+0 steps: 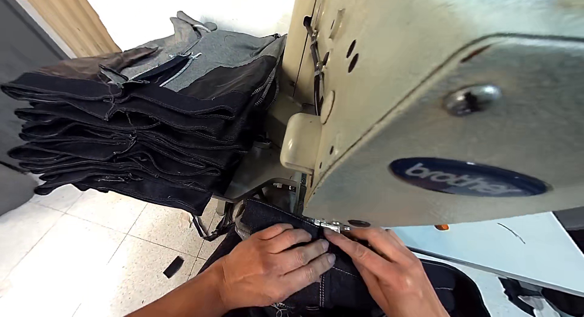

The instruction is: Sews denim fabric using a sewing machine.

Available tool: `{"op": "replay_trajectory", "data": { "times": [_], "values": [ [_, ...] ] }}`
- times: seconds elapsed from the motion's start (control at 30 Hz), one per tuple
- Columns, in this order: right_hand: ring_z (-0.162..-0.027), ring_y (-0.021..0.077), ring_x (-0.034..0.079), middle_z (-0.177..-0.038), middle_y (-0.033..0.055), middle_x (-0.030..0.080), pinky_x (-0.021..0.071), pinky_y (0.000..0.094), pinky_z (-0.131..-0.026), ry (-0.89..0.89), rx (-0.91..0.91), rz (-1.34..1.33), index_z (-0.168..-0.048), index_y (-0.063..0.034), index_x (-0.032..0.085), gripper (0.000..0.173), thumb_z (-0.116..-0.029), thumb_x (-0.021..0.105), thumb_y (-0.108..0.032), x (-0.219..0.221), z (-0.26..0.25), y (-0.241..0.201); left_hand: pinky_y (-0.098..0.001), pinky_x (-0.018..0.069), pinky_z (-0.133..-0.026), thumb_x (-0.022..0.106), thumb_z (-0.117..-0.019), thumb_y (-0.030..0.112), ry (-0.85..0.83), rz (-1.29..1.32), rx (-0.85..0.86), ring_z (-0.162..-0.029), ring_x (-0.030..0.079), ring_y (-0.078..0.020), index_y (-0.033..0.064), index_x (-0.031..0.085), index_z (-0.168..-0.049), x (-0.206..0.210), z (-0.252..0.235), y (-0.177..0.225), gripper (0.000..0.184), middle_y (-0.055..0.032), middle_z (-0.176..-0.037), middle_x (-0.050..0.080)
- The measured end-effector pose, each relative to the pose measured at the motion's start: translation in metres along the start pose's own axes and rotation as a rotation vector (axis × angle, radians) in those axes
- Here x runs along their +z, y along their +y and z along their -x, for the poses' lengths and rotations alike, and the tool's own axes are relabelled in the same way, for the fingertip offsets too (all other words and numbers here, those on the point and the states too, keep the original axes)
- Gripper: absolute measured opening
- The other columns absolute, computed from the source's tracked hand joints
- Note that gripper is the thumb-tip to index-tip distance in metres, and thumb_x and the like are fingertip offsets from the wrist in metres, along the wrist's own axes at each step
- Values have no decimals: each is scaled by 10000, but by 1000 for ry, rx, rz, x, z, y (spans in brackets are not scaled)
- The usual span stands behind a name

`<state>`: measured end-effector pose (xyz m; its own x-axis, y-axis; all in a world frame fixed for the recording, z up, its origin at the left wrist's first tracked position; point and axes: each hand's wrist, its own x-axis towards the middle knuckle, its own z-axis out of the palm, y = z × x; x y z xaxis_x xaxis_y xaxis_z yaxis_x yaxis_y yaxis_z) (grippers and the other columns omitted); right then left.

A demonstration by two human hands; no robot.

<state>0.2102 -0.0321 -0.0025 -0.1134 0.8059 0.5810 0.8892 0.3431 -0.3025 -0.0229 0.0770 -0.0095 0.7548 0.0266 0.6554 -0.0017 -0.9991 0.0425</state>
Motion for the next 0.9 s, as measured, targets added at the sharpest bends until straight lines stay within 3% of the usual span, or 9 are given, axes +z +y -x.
{"op": "replay_trajectory", "data": {
  "times": [0.03, 0.13, 0.2, 0.3, 0.47, 0.9],
  "values": [
    [-919, 162, 645, -1008, 38, 703, 480, 336, -819, -2, 83, -57, -1213, -284, 720, 261, -1073, 501, -263, -2, 5, 1, -312, 480, -1015, 582, -1052, 249, 2, 35, -40, -1176, 637, -204, 144, 664, -1292, 0, 0, 1, 275, -40, -1291, 698],
    [-904, 220, 702, -932, 100, 749, 503, 444, -905, -16, 316, -80, -1045, -55, 730, 393, -1044, 544, -401, -3, 12, -1, -285, 482, -983, 590, -1047, 301, 1, 48, -129, -1161, 629, -184, 173, 676, -1288, 0, 0, 4, 287, -11, -1295, 696],
    [-842, 164, 671, -829, 69, 718, 480, 376, -883, 49, 324, -68, -901, -68, 719, 452, -1049, 514, -441, 3, 11, 7, -274, 480, -963, 586, -1046, 320, 17, 31, -177, -1150, 627, -174, 186, 683, -1278, 3, -3, 8, 285, 2, -1286, 700],
    [-818, 145, 655, -775, 55, 705, 460, 340, -860, 126, 253, -37, -832, -100, 709, 488, -1054, 484, -473, 7, 2, 19, -262, 486, -936, 570, -1051, 332, 28, -3, -235, -1117, 637, -164, 196, 701, -1254, 5, -8, 13, 277, 17, -1269, 711],
    [-812, 173, 645, -783, 97, 710, 443, 331, -869, 39, 230, -75, -857, -66, 724, 467, -1054, 510, -431, -3, 2, 21, -264, 473, -941, 569, -1052, 314, 19, -2, -258, -1127, 631, -161, 201, 711, -1233, 2, -10, 16, 257, 31, -1270, 715],
    [-811, 137, 652, -768, 66, 701, 464, 288, -850, 76, 200, -70, -844, -95, 710, 481, -1051, 494, -473, 5, 0, 23, -243, 484, -945, 572, -1050, 335, 16, 47, -285, -1139, 647, -137, 208, 734, -1216, -4, -7, 14, 265, 37, -1242, 733]
  ]
}}
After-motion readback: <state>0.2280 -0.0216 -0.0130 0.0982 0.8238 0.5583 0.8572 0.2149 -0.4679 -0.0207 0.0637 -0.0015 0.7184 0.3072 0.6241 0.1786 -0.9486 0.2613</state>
